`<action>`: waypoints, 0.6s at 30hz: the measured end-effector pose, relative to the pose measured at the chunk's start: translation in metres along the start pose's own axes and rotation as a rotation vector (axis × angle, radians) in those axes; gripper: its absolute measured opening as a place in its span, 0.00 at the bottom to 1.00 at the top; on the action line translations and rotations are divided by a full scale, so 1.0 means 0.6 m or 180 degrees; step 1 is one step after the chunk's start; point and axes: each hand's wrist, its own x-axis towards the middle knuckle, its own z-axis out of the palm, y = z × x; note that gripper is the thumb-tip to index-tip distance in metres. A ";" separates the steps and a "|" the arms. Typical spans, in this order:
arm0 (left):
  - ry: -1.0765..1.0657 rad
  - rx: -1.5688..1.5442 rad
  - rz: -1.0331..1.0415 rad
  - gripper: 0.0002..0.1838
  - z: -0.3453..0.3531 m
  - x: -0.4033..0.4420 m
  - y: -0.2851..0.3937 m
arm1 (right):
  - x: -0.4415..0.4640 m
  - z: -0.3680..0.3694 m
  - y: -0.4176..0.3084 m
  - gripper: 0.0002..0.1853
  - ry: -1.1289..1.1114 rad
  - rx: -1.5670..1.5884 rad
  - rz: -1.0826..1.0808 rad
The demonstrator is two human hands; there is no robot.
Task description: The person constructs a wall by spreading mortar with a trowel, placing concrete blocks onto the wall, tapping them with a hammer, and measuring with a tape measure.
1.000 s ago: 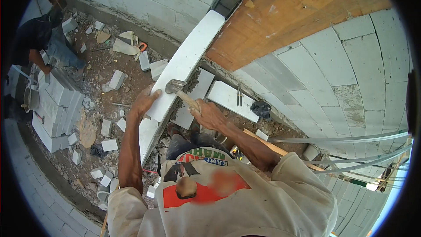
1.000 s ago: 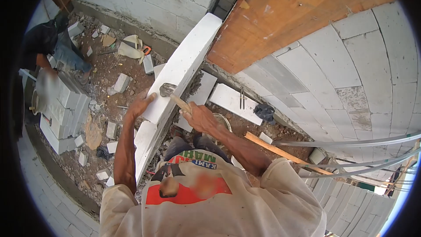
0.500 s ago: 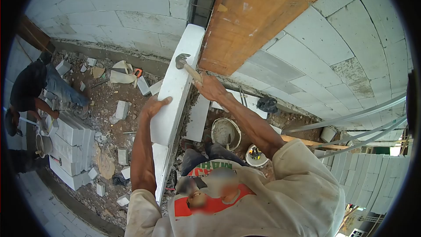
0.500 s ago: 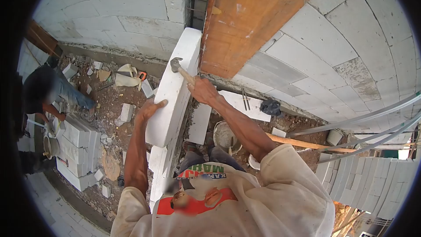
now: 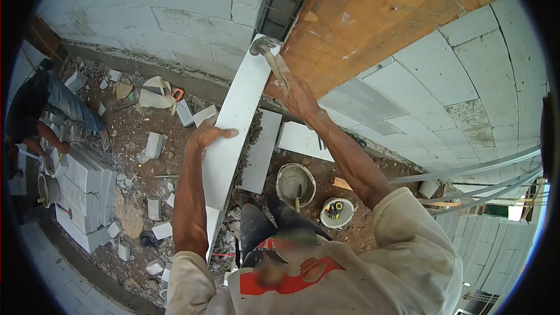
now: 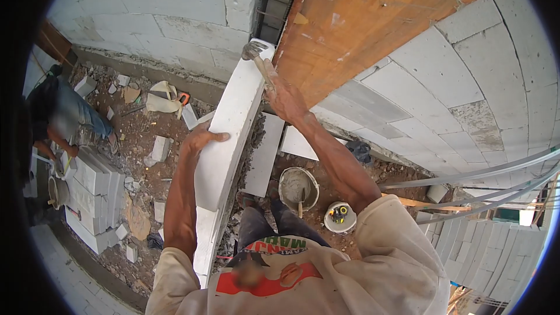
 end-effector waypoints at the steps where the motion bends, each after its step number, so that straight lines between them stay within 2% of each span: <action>1: -0.0060 -0.0119 -0.0148 0.49 0.003 -0.004 0.003 | -0.001 0.003 0.049 0.30 -0.0453 -0.0496 0.0030; 2: -0.0062 -0.0116 -0.0140 0.49 0.003 -0.002 0.002 | 0.008 -0.006 0.057 0.31 -0.0894 -0.0993 0.0031; 5: 0.0065 0.0004 -0.0005 0.45 0.005 -0.003 -0.002 | 0.019 -0.039 0.028 0.33 -0.0918 -0.0942 0.0316; 8: 0.0085 0.0011 0.0027 0.43 0.003 -0.009 0.008 | 0.028 -0.036 0.039 0.34 -0.0705 -0.0962 -0.0143; 10: 0.0026 0.0082 -0.0116 0.51 0.002 -0.012 0.009 | 0.065 -0.061 0.014 0.32 -0.1086 -0.1068 0.0034; 12: 0.0140 0.0011 -0.0038 0.52 0.001 -0.002 -0.009 | 0.117 -0.065 -0.022 0.30 -0.1472 -0.1233 0.0159; 15: 0.0235 0.0085 0.0115 0.53 -0.005 0.015 -0.032 | 0.188 -0.035 -0.063 0.33 -0.1235 -0.1108 -0.0358; 18: 0.0276 0.0053 0.0163 0.51 -0.004 0.013 -0.034 | 0.284 0.016 -0.107 0.30 -0.1572 -0.1163 -0.0205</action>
